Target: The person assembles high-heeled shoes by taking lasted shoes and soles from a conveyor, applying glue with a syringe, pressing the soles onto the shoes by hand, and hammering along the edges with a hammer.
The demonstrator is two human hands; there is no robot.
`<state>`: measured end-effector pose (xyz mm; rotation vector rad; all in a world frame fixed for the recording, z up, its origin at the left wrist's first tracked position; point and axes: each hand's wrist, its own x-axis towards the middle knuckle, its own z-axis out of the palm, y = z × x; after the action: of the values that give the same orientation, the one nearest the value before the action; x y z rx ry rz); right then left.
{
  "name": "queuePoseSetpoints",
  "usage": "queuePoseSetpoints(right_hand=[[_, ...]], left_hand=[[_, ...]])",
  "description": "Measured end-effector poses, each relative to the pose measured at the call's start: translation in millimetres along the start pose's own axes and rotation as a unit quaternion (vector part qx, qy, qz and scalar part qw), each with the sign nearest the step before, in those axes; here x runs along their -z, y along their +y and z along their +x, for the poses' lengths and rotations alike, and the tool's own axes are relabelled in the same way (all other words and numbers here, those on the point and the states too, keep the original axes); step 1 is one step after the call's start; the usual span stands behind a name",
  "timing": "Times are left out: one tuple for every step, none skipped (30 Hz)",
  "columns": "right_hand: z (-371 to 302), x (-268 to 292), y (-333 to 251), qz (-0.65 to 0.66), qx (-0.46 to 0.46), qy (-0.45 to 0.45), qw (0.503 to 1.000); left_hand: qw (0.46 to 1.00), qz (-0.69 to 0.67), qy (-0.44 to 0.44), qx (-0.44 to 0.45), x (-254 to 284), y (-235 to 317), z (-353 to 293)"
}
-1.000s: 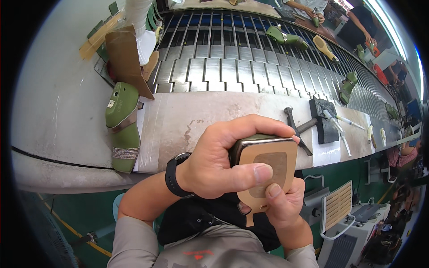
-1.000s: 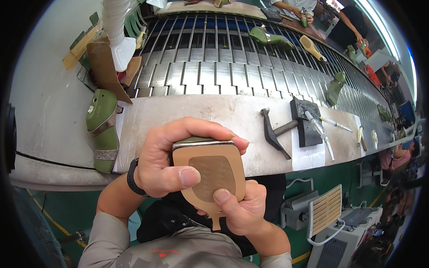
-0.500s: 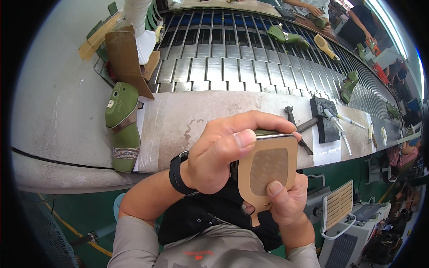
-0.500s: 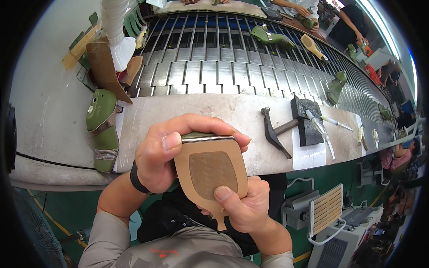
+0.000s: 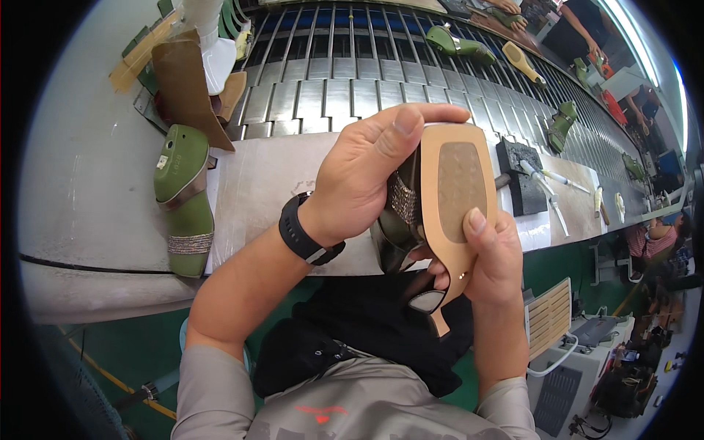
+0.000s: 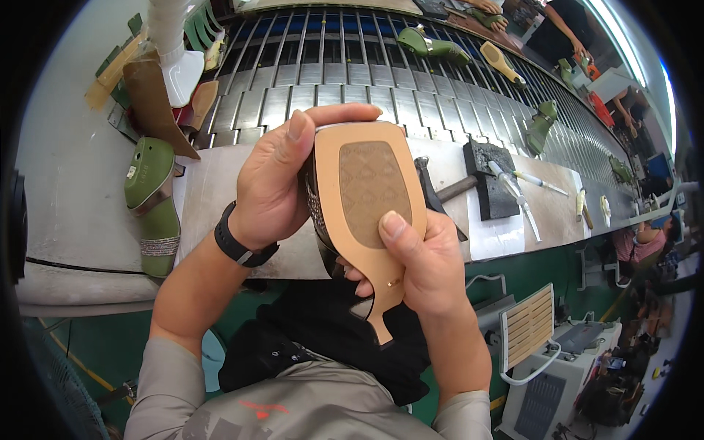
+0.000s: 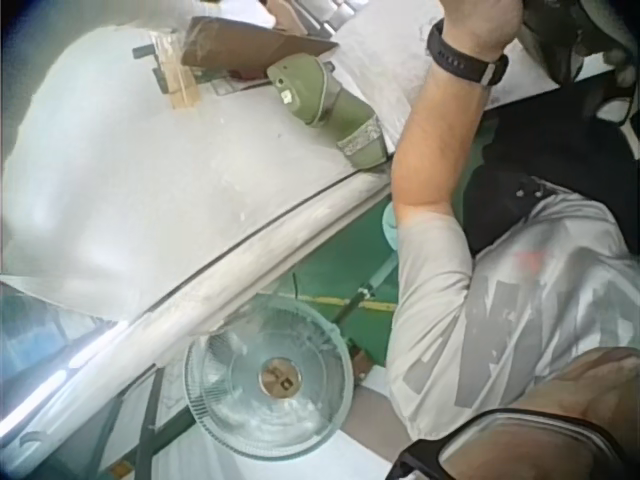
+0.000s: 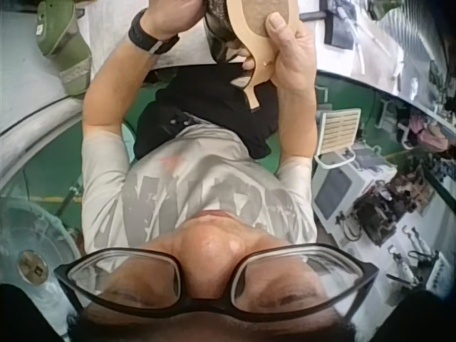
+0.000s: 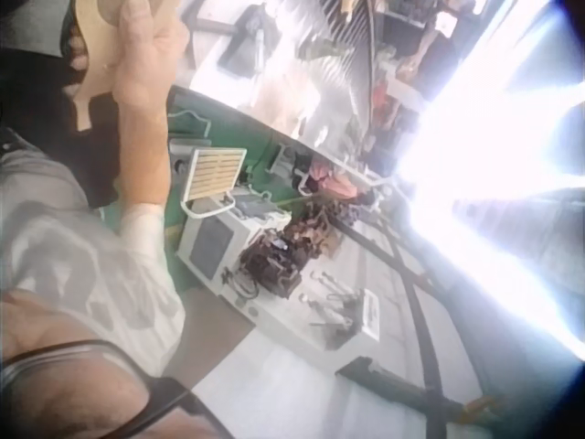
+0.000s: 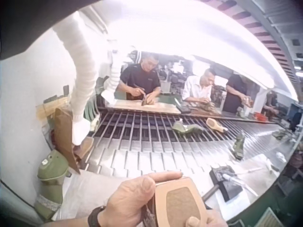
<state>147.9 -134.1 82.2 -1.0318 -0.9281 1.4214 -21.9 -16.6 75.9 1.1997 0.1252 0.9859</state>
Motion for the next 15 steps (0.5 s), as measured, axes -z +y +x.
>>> queuePoseSetpoints(right_hand=[[2.2, 3.2, -0.4, -0.002, -0.003, 0.005, 1.0], [3.9, 6.2, -0.5, -0.001, -0.001, 0.003, 1.0], [5.5, 7.9, -0.6, 0.0, 0.002, -0.001, 1.0], [6.6, 8.2, -0.1, 0.005, 0.005, 0.003, 1.0], [7.1, 9.4, -0.1, 0.006, 0.003, 0.005, 1.0], [8.0, 11.1, -0.4, 0.006, 0.004, 0.001, 1.0], [8.4, 12.4, -0.7, 0.007, 0.005, -0.003, 1.0], [8.5, 13.4, -1.0, 0.007, 0.005, -0.001, 1.0], [8.7, 13.7, -0.7, 0.001, 0.008, -0.003, 1.0], [8.9, 14.0, -0.6, -0.005, 0.012, -0.006, 1.0], [9.3, 15.0, -1.4, -0.005, 0.012, -0.006, 1.0], [9.5, 16.6, -2.5, 0.001, 0.013, -0.013, 1.0], [9.6, 17.5, -3.3, 0.006, 0.016, -0.021, 1.0], [9.5, 17.5, -3.8, 0.006, 0.017, -0.021, 1.0], [9.7, 17.3, -4.9, -0.002, 0.015, -0.019, 1.0]], left_hand=[[1.0, -0.005, 0.0, 0.002, 0.7, -2.4, 2.3], [1.0, 0.0, 0.001, -0.011, 1.6, -5.3, 4.6], [1.0, 0.007, 0.004, -0.025, 2.8, -6.8, 6.8], [0.999, 0.021, -0.012, -0.036, 6.1, -7.2, 7.7], [0.999, 0.019, -0.011, -0.034, 8.3, -7.7, 8.1], [0.997, 0.057, -0.02, -0.052, 10.7, -9.0, 9.4], [0.992, 0.096, -0.029, -0.07, 12.6, -9.9, 10.1], [0.993, 0.094, -0.03, -0.069, 14.1, -9.8, 10.3], [0.989, 0.12, -0.036, -0.075, 15.5, -8.7, 9.3], [0.985, 0.146, -0.043, -0.081, 16.5, -7.6, 8.6], [0.985, 0.146, -0.043, -0.081, 16.7, -6.5, 7.4], [0.985, 0.15, -0.047, -0.069, 15.8, -5.7, 4.9], [0.985, 0.154, -0.051, -0.058, 14.7, -4.9, 2.5], [0.985, 0.154, -0.052, -0.059, 13.5, -3.8, 0.6], [0.984, 0.159, -0.053, -0.055, 12.0, -2.2, -0.9]])
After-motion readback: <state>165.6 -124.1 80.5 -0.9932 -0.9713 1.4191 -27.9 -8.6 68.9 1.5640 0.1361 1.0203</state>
